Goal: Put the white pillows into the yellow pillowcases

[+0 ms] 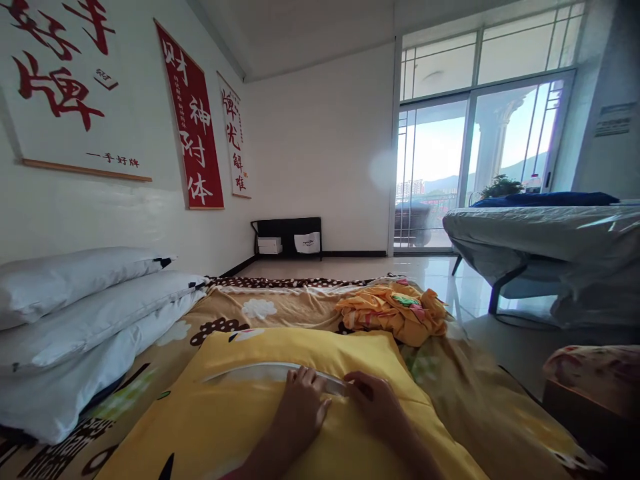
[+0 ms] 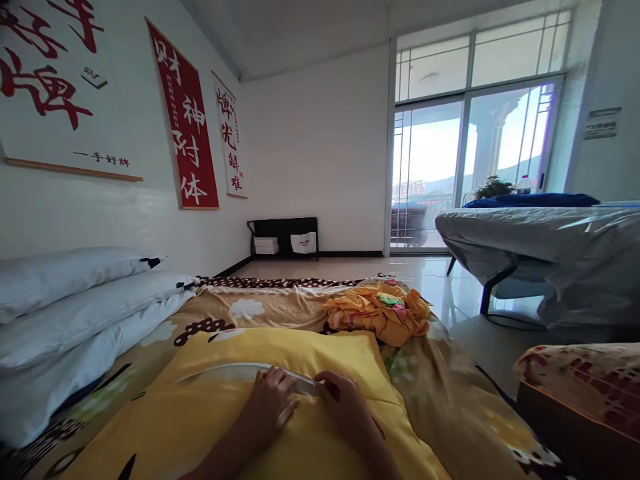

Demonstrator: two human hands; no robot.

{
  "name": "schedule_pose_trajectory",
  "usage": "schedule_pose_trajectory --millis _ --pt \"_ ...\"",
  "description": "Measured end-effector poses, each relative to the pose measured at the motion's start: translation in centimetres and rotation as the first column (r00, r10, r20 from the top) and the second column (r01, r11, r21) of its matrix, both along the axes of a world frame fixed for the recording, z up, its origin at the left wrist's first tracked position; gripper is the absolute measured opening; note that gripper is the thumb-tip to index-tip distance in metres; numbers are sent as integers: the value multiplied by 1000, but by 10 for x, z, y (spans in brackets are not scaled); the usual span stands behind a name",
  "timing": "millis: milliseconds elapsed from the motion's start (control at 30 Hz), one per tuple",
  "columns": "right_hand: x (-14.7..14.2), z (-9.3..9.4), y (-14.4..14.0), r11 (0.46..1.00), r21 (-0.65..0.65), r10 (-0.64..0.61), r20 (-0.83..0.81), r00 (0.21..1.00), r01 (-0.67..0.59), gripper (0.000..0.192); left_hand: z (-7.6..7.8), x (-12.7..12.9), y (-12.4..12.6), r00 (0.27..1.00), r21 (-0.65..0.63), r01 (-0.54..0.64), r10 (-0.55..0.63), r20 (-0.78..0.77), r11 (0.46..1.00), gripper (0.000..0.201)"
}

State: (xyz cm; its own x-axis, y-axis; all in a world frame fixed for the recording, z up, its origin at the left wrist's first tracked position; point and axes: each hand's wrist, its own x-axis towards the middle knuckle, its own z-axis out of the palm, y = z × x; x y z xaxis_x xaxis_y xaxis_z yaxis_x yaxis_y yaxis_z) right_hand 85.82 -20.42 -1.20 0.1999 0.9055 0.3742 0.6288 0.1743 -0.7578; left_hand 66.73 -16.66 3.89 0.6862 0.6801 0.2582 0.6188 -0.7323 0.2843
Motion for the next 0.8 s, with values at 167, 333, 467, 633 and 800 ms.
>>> schedule_pose_trajectory --millis 167,333,467,633,800 --pt "8 2 2 991 130 -12 -13 1000 14 28 -8 2 8 1000 -21 -24 23 -8 1000 15" --pt "6 7 -4 982 143 120 38 992 -124 23 -13 -1 6 999 9 24 -24 37 1000 11" --pt "-5 12 -12 978 66 189 111 976 -197 22 -18 -1 7 996 81 60 -66 66 995 14" --pt "-12 16 -18 982 0 189 149 971 -191 19 -21 -5 5 987 137 128 -140 78 982 18" --pt "-9 14 -19 964 -60 265 143 954 -258 12 -30 -10 9 979 158 204 -201 -38 966 14"
